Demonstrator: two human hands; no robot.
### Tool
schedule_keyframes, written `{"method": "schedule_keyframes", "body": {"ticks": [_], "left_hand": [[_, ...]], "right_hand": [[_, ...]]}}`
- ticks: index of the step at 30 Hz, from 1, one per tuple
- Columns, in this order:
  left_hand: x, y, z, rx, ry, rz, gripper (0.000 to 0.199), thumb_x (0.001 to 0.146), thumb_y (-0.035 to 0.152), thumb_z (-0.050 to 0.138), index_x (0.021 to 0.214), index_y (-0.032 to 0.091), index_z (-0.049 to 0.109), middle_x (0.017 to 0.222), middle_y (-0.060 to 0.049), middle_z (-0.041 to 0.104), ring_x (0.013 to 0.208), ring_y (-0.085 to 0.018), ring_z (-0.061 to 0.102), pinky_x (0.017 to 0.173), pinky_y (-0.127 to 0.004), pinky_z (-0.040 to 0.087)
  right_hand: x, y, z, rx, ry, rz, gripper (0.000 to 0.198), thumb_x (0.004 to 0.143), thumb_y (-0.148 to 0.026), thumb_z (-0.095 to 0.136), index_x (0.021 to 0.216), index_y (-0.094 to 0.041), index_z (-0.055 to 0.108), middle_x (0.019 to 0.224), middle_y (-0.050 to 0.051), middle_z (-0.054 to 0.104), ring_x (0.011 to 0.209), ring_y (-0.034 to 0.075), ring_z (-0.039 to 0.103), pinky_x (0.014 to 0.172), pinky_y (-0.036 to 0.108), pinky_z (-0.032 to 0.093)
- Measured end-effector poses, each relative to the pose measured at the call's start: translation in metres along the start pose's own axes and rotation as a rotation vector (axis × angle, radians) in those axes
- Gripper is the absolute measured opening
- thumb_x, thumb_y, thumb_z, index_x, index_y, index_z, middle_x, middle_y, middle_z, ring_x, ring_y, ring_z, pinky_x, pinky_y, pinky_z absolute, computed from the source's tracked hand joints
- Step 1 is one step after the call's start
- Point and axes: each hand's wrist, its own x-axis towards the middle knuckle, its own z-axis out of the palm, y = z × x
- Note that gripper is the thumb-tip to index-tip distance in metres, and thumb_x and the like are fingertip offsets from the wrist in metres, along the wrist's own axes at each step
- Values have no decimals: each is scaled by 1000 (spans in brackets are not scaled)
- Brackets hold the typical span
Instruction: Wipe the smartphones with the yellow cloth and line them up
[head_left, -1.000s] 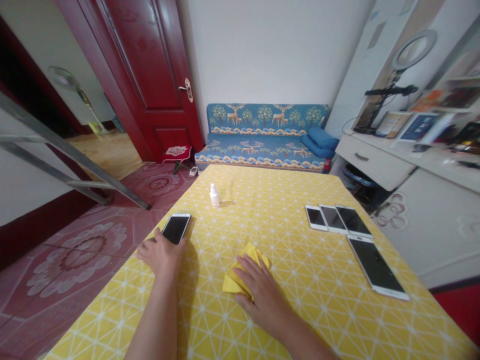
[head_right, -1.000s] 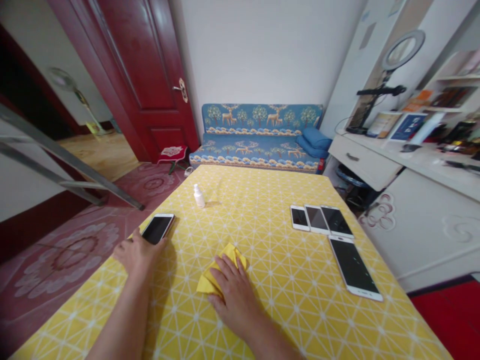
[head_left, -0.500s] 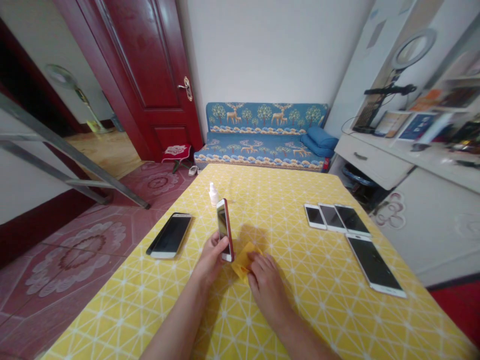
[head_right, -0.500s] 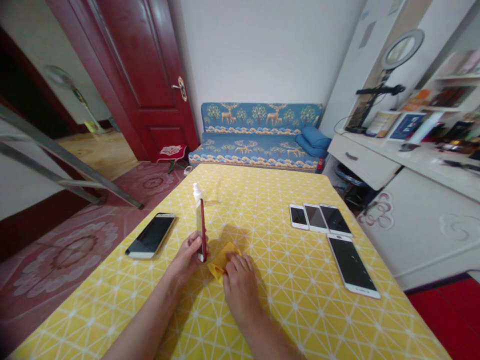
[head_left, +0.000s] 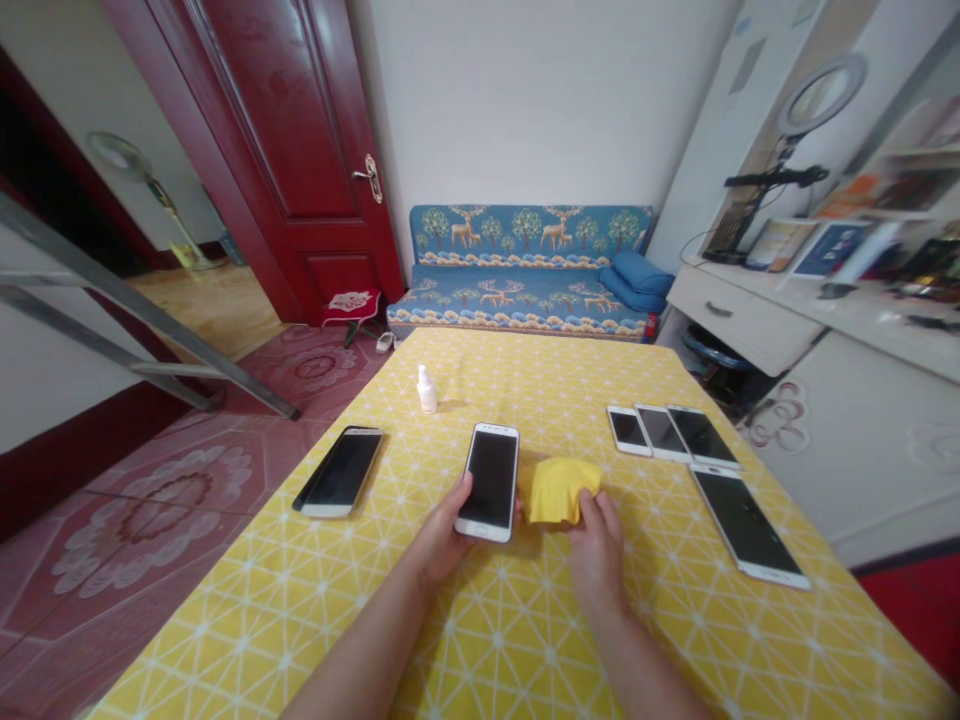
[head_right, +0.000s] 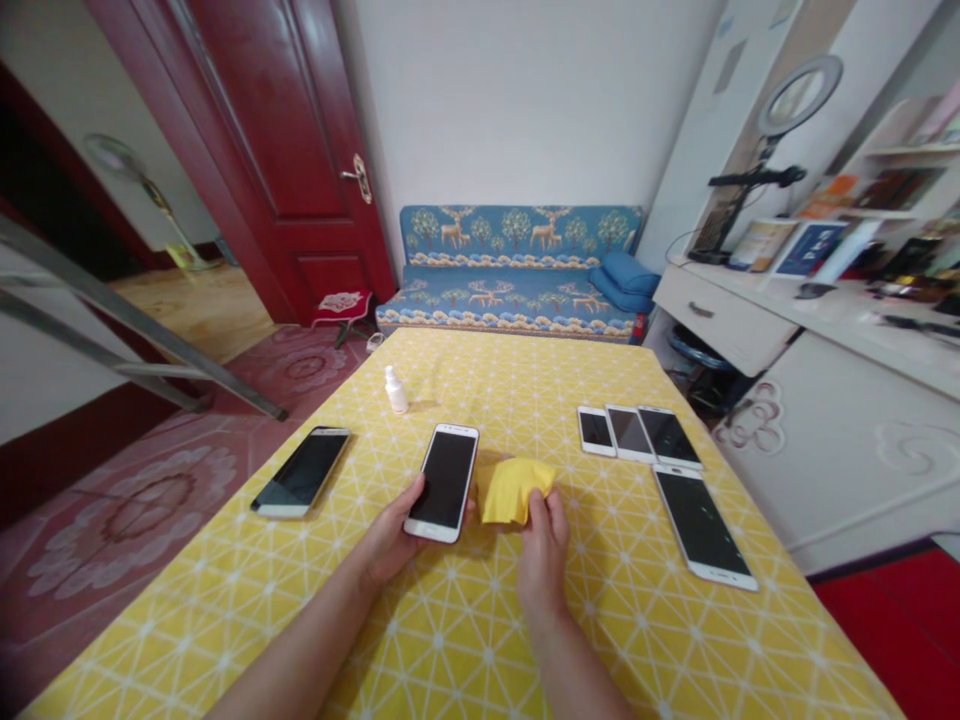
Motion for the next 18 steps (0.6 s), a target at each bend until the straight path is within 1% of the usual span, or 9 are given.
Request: {"method": "schedule_keyframes", "body": {"ticks": [2, 3, 5, 6, 8, 10, 12, 15, 18], "left_hand": [[1, -3, 4, -24, -14, -38, 60, 87, 55, 47, 120, 5, 57, 99, -19, 72, 90, -28, 69, 85, -40, 51], [0, -4, 6, -43, -14, -38, 61, 87, 57, 45, 118, 6, 58, 97, -18, 72, 87, -27, 70, 84, -39, 52], [-2, -4, 8, -106, -18, -54, 65, 86, 62, 43, 115, 7, 60, 96, -16, 72, 86, -24, 70, 82, -34, 53], [-3, -4, 8, -136, -24, -86, 70, 84, 66, 41, 114, 6, 60, 96, -16, 72, 86, -24, 70, 80, -33, 53], [-7, -3, 7, -179, -47, -189, 83, 78, 75, 39, 110, 2, 61, 90, -19, 72, 83, -24, 70, 73, -30, 54], [-10, -2, 6, -184, -43, -229, 87, 75, 78, 38, 108, 0, 61, 85, -19, 71, 77, -23, 70, 66, -28, 54], [-11, -3, 7, -170, -25, -179, 83, 79, 74, 38, 111, 1, 60, 87, -18, 72, 78, -23, 70, 67, -28, 54], [-11, -5, 13, -158, -48, -121, 82, 84, 71, 32, 116, 1, 59, 98, -20, 71, 97, -25, 67, 87, -32, 51], [-8, -9, 17, -128, -71, -47, 77, 86, 68, 30, 123, 5, 57, 112, -18, 68, 114, -25, 59, 102, -35, 41]], "right_hand": [[-12, -5, 0, -204, -103, -151, 24, 89, -39, 50, 100, -19, 57, 91, 2, 66, 79, 16, 62, 68, 27, 50], [-19, -8, 1, -319, -211, -244, 23, 91, -36, 48, 104, -20, 57, 94, 3, 67, 82, 17, 63, 72, 28, 51], [-34, -11, 6, -535, -533, -479, 23, 93, -27, 45, 112, -21, 57, 109, 6, 67, 99, 19, 63, 89, 34, 49], [-40, -12, 10, -626, -703, -606, 25, 93, -22, 43, 113, -22, 57, 119, 7, 65, 110, 20, 59, 99, 39, 44], [-47, -12, 17, -766, -922, -803, 29, 93, -14, 39, 112, -22, 58, 133, 6, 57, 128, 20, 47, 110, 44, 33], [-49, -11, 23, -856, -951, -869, 30, 93, -11, 36, 108, -22, 60, 139, 5, 51, 136, 20, 37, 110, 44, 33], [-46, -9, 25, -912, -916, -864, 31, 95, -12, 36, 110, -22, 60, 142, 5, 48, 138, 19, 33, 110, 45, 34], [-39, -5, 22, -951, -847, -869, 37, 95, -17, 37, 130, -21, 49, 145, 6, 44, 140, 20, 30, 114, 48, 27], [-29, 1, 18, -968, -722, -854, 47, 95, -19, 37, 143, -20, 35, 148, 8, 39, 141, 21, 27, 114, 48, 28]]}}
